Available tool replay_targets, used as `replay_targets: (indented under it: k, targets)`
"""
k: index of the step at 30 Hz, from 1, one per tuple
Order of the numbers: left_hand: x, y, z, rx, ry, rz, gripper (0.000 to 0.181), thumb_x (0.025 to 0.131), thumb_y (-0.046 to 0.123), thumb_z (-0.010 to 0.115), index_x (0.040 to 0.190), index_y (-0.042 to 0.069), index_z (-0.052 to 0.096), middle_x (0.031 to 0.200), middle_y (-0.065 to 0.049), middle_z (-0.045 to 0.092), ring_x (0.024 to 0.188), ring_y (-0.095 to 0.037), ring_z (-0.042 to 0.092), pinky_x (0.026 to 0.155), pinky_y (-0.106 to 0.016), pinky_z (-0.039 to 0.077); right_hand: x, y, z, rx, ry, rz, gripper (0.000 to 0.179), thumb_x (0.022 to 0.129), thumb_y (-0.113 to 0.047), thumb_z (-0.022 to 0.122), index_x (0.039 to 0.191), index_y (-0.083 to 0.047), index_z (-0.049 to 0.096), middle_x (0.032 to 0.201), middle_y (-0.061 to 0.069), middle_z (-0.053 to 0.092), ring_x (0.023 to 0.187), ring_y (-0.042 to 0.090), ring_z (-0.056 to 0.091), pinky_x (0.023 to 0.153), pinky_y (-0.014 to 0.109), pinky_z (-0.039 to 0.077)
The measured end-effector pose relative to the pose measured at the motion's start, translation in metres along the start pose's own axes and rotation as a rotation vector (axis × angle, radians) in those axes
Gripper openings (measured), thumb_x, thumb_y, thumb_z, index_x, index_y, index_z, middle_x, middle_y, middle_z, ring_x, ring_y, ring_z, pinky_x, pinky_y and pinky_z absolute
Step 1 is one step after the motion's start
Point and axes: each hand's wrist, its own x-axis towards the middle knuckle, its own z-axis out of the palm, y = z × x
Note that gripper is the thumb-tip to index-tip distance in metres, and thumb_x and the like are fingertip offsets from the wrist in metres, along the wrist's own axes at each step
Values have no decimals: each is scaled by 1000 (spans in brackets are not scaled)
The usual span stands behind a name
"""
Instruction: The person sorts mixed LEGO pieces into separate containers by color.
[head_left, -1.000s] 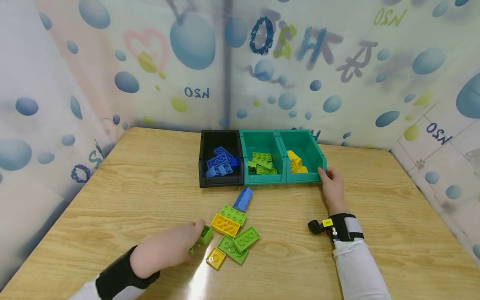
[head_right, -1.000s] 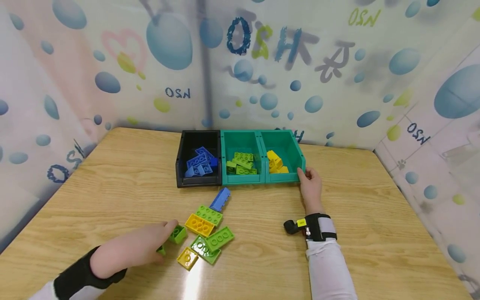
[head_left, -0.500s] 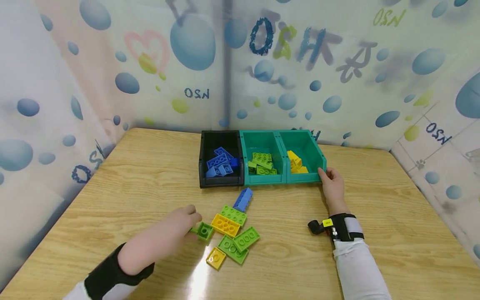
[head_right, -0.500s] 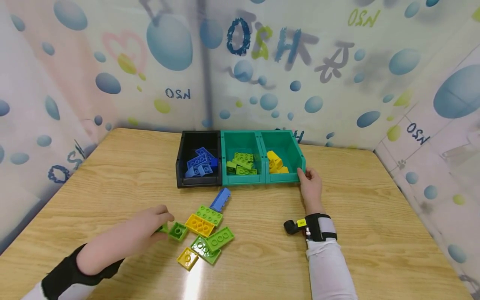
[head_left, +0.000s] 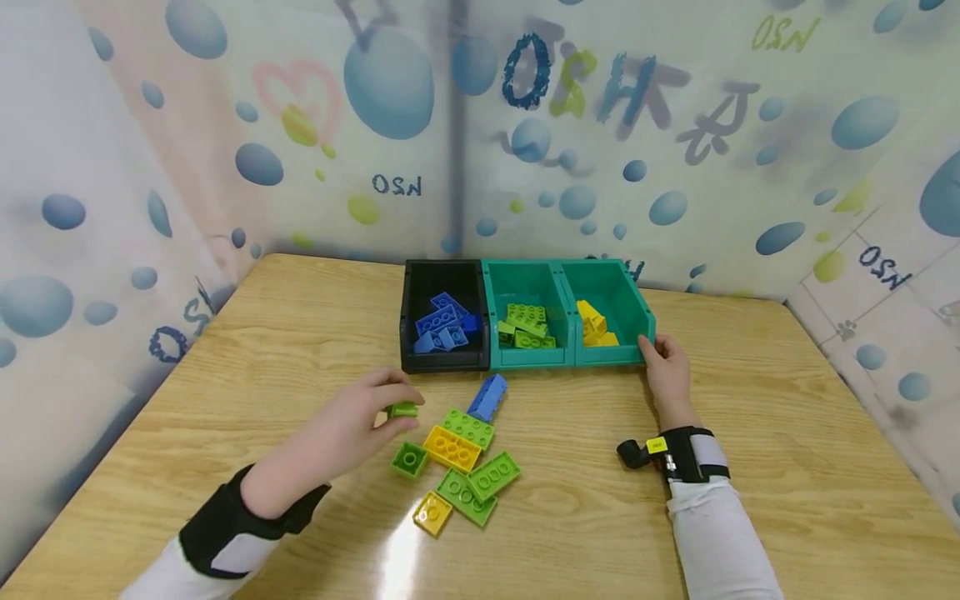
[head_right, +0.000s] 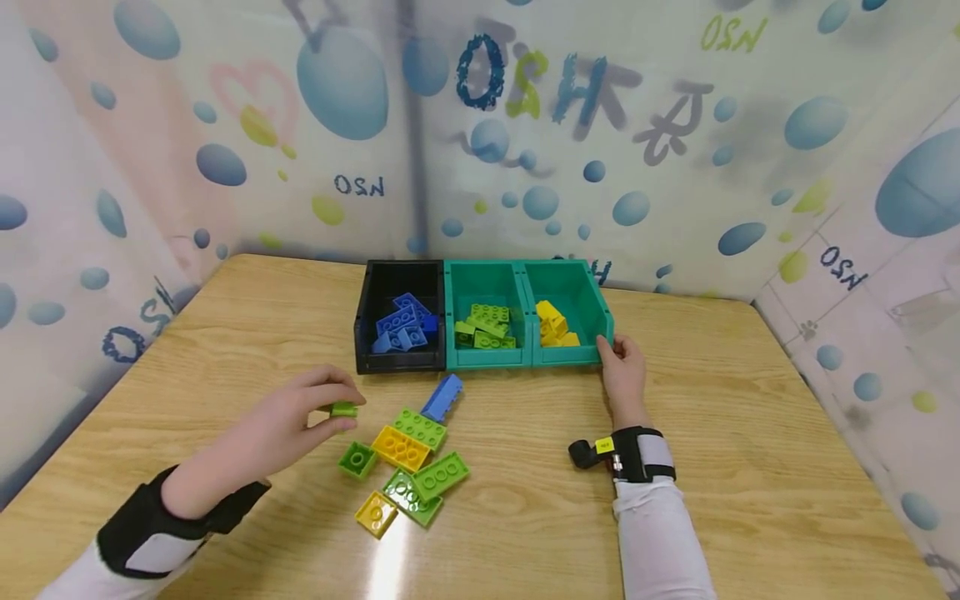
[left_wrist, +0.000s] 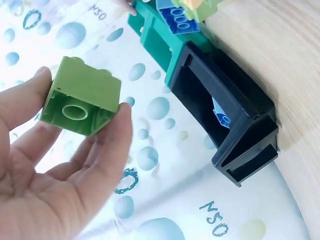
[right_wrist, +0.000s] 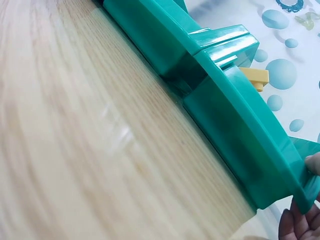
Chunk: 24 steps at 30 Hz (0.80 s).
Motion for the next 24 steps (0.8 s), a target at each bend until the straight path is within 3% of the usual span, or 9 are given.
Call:
replay_targets:
  k: [6, 10, 18, 24]
  targets:
    - [15, -1, -1, -81, 93, 37, 16, 80, 12, 72, 95, 10, 66, 101, -1, 57, 87, -14, 54, 74, -29, 51, 0, 0, 0, -4, -14, 2, 45, 96, -35, 48, 119, 3, 52, 103, 6, 46, 95, 14, 39, 79, 21, 35]
    - [35, 1, 0, -101, 106, 66, 17, 79, 15, 73, 94, 11, 66, 101, 0, 58, 86, -13, 54, 73, -28, 49, 0, 0, -1, 3, -10, 15, 45, 96, -35, 48, 121, 4, 51, 105, 7, 46, 96, 14, 38, 81, 22, 35]
    - [92, 2, 9, -104, 69, 14, 20, 83, 23, 70, 99, 10, 68, 100, 0, 59, 77, -14, 50, 67, -26, 45, 0, -1, -3, 6, 3, 11, 45, 96, -34, 48, 120, 4, 52, 103, 5, 46, 94, 13, 38, 78, 19, 35]
    - [134, -3, 26, -109, 64, -17, 24, 87, 24, 66, 104, 9, 66, 105, -4, 59, 83, -17, 52, 73, -28, 45, -1, -1, -3, -14, 4, 1, 45, 96, -34, 49, 119, 5, 52, 100, 5, 47, 91, 13, 39, 75, 18, 35]
